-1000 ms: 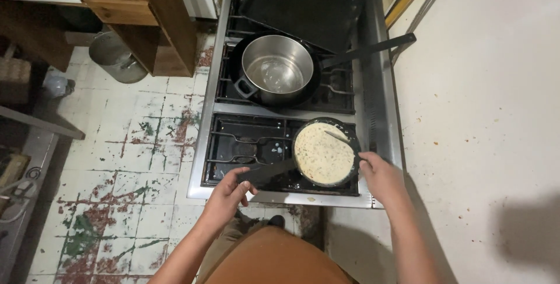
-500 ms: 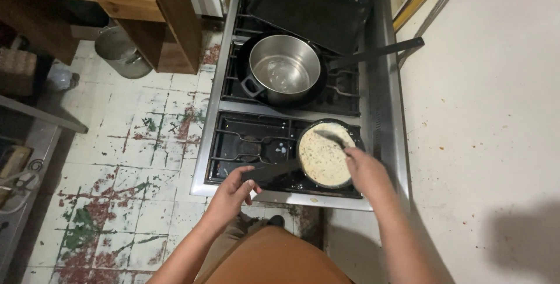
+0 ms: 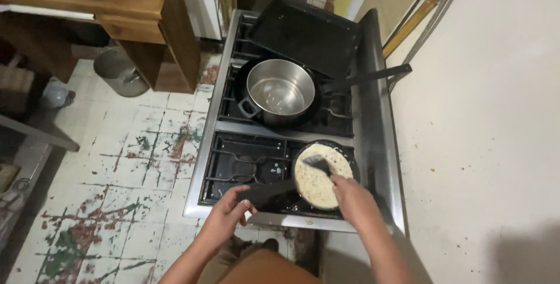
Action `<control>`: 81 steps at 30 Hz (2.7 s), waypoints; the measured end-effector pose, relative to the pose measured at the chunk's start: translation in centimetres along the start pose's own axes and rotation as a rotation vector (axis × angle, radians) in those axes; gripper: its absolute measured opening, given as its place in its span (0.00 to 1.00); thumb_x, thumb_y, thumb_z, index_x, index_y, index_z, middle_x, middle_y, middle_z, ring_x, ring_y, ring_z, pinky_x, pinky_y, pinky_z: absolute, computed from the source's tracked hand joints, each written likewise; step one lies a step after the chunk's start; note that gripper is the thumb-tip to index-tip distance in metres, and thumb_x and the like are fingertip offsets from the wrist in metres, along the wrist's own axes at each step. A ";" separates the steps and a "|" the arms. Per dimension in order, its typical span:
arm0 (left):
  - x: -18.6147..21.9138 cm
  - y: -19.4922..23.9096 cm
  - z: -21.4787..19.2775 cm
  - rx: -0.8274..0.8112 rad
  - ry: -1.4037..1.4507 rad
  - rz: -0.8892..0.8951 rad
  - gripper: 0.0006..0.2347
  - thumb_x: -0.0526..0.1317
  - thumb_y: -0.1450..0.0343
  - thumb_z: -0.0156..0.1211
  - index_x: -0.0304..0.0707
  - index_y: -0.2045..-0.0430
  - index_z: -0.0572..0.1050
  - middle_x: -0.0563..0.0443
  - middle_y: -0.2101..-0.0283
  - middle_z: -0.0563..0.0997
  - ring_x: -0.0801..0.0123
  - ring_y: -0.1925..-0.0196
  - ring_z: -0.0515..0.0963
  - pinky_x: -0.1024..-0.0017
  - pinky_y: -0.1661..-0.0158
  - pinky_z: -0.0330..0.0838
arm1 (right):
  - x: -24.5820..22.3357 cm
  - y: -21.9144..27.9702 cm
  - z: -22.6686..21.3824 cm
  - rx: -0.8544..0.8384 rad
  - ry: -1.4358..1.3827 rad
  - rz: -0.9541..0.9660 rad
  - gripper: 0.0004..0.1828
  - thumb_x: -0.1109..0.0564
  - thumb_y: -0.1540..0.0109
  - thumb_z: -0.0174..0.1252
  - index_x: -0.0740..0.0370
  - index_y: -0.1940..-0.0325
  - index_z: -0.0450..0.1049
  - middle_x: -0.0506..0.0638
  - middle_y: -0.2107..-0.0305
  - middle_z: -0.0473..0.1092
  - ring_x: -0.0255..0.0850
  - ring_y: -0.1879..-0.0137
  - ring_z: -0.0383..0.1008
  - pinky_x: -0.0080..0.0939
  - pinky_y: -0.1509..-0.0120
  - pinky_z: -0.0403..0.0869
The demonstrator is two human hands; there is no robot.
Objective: Stirring a creamy mixture in a pan on a gas stove and adding liquid from a bottle.
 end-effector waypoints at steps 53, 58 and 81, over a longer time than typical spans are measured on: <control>-1.5 -1.5 -1.1 -0.046 0.098 -0.083 0.17 0.36 0.26 0.57 0.40 0.42 0.73 0.43 0.65 0.85 0.64 0.71 0.76 0.69 0.64 0.72 | 0.9 5.1 -1.7 -0.126 -0.037 0.294 0.23 0.45 0.31 0.41 0.42 0.32 0.65 0.44 0.33 0.61 0.46 0.29 0.63 0.51 0.31 0.67; -4.1 -3.8 -1.6 -0.159 0.046 -0.006 0.19 0.37 0.27 0.58 0.43 0.40 0.71 0.47 0.65 0.87 0.68 0.61 0.84 0.72 0.66 0.77 | -1.7 9.4 -4.5 -0.137 0.192 0.230 0.18 0.48 0.33 0.48 0.36 0.38 0.70 0.42 0.41 0.69 0.37 0.41 0.77 0.40 0.29 0.74; -4.6 -5.4 -2.9 -0.362 -0.023 -0.014 0.23 0.40 0.28 0.62 0.47 0.35 0.69 0.49 0.70 0.78 0.69 0.67 0.80 0.73 0.64 0.74 | -0.6 6.5 -2.1 -0.047 0.076 0.410 0.21 0.46 0.32 0.44 0.39 0.34 0.66 0.48 0.36 0.64 0.47 0.32 0.66 0.52 0.28 0.68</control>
Point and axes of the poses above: each hand's wrist, its own y-axis away from the middle knuckle, its own z-axis out of the palm, x = y × z, the point moved 5 cm from there along -y, towards the middle knuckle
